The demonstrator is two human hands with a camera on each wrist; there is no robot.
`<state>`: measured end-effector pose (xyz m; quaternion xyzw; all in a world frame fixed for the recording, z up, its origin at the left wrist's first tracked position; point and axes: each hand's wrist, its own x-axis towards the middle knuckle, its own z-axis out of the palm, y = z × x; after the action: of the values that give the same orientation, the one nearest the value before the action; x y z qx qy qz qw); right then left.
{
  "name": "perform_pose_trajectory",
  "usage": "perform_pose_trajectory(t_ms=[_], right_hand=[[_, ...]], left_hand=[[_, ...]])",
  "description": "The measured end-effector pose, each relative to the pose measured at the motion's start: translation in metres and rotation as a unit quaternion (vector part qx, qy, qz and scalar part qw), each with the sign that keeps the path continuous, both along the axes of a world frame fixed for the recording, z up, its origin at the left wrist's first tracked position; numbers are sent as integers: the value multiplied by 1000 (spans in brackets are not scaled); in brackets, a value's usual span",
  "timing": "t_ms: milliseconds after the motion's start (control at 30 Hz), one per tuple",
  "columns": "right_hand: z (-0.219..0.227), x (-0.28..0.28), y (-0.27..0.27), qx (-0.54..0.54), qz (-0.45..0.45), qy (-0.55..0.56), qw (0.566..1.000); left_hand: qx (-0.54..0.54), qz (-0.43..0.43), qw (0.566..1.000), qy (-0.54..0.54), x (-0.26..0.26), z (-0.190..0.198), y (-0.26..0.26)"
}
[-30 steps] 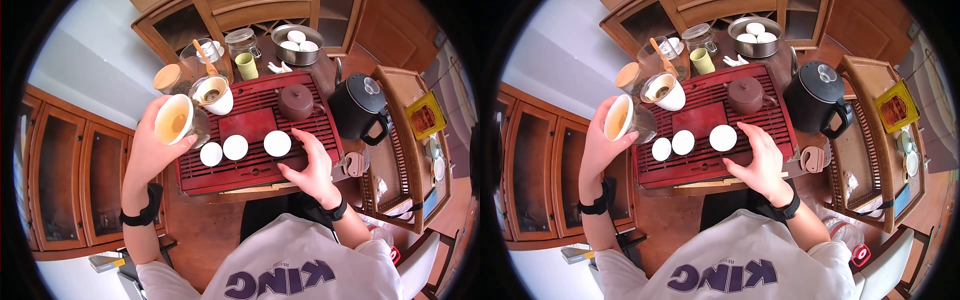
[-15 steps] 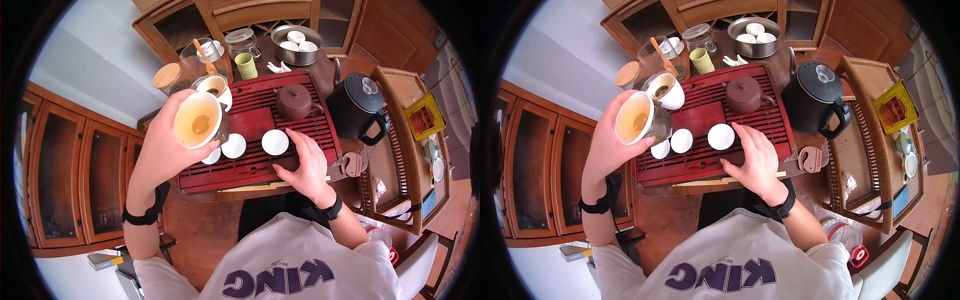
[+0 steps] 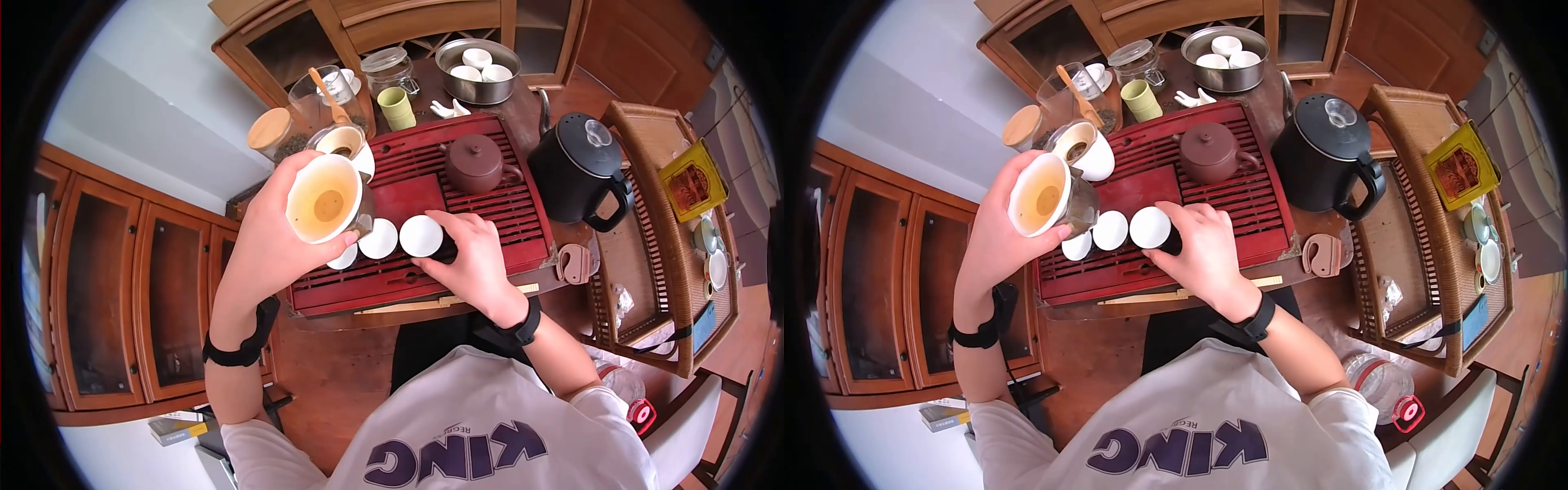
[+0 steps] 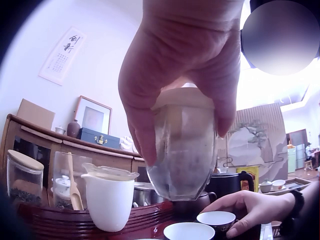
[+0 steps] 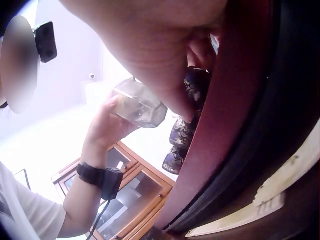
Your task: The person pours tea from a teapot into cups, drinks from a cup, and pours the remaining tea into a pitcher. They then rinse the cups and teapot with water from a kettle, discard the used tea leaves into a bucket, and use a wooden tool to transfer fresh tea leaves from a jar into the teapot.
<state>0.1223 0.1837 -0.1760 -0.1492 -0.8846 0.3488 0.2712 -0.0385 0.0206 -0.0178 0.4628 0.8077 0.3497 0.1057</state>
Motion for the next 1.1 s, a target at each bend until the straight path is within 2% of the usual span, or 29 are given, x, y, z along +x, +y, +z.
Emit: perform_pose_trajectory(t_ms=[600,1100], right_hand=[[-7,-13,-1,2,-10,38,999],[-8,-11,-1,4,-17,36,999]], left_hand=[[-4,17,1000,-7,-18,-9,-10],[-52,-29,998,-10,-5,-8,10]])
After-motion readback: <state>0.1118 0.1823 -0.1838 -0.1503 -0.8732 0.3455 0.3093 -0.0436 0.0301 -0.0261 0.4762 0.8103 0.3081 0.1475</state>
